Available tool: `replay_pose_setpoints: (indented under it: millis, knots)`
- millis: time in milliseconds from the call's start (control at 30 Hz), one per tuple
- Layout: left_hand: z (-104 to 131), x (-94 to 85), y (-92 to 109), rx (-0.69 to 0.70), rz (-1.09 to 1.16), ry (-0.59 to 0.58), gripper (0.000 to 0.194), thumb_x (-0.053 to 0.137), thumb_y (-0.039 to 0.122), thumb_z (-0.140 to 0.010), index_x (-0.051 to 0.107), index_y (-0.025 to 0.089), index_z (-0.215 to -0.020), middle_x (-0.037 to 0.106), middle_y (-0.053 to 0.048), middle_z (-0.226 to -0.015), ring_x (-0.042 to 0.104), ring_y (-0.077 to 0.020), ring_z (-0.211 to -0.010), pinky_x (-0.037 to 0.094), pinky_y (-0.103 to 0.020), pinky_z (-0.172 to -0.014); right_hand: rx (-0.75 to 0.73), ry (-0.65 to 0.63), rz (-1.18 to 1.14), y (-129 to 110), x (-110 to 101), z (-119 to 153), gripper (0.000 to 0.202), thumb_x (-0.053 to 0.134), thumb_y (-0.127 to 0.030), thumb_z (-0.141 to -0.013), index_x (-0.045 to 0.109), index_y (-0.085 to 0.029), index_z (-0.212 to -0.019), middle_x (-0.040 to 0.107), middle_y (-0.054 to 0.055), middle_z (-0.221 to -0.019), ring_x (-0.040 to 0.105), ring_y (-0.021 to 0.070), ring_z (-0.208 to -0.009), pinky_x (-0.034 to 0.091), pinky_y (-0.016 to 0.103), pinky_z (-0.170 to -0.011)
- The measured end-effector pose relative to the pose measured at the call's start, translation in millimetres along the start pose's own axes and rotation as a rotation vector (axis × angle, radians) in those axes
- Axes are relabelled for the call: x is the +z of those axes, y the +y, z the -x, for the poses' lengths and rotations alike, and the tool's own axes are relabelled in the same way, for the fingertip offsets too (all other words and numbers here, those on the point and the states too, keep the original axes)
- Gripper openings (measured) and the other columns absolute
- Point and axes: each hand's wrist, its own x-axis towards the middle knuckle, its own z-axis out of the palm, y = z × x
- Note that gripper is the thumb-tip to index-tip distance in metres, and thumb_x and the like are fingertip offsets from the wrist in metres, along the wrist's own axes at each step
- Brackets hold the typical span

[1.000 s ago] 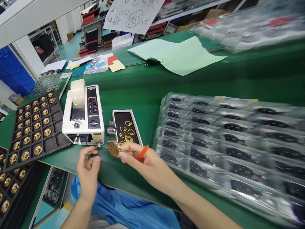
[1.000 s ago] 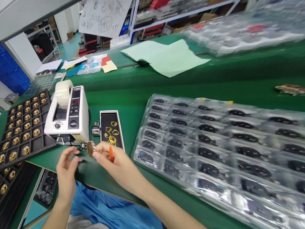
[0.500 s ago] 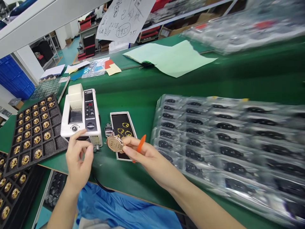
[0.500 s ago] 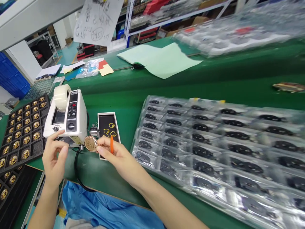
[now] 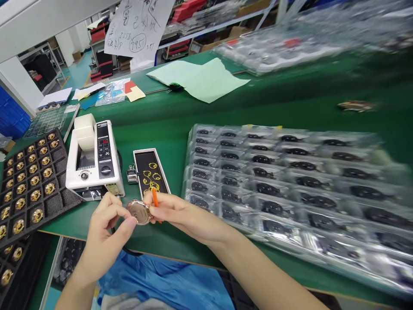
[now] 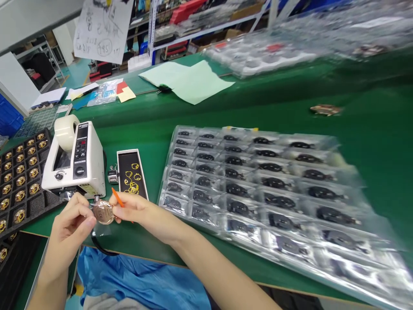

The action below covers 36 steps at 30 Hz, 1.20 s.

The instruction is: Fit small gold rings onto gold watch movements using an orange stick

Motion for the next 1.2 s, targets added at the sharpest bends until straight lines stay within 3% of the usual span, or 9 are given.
replay_pose_setpoints:
  millis: [700,1200]
  knots:
    - [-7,7.1,-11,-0.094,-0.006,0.015,0.02,0.06,0.02,-0.086,0.062,0.019,-0.067,0.045,0.001,-0.071,0.042,-0.0123,-0.063,0.034,-0.024,-0.056,-0.007,-0.01,0.025,2,2,-2,0.044,0.066,-0.061,-0.079,0.052,-0.02,-0.075,0.046,-0.002,-0.073,0.04,0.0134,-0.071,0.033,0.028,-0.071]
    - [-8,16.0,-10,-0.036,-0.177,0.096,0.022,0.057,0.016,-0.084,0.054,0.019,-0.063,0.046,0.002,-0.071,0.046,-0.0116,-0.062,0.035,-0.022,-0.055,-0.005,0.028,0.073,1,4,-1,0.041,0.064,-0.06,-0.08,0.054,-0.02,-0.078,0.05,-0.001,-0.076,0.045,0.0146,-0.074,0.039,0.03,-0.077]
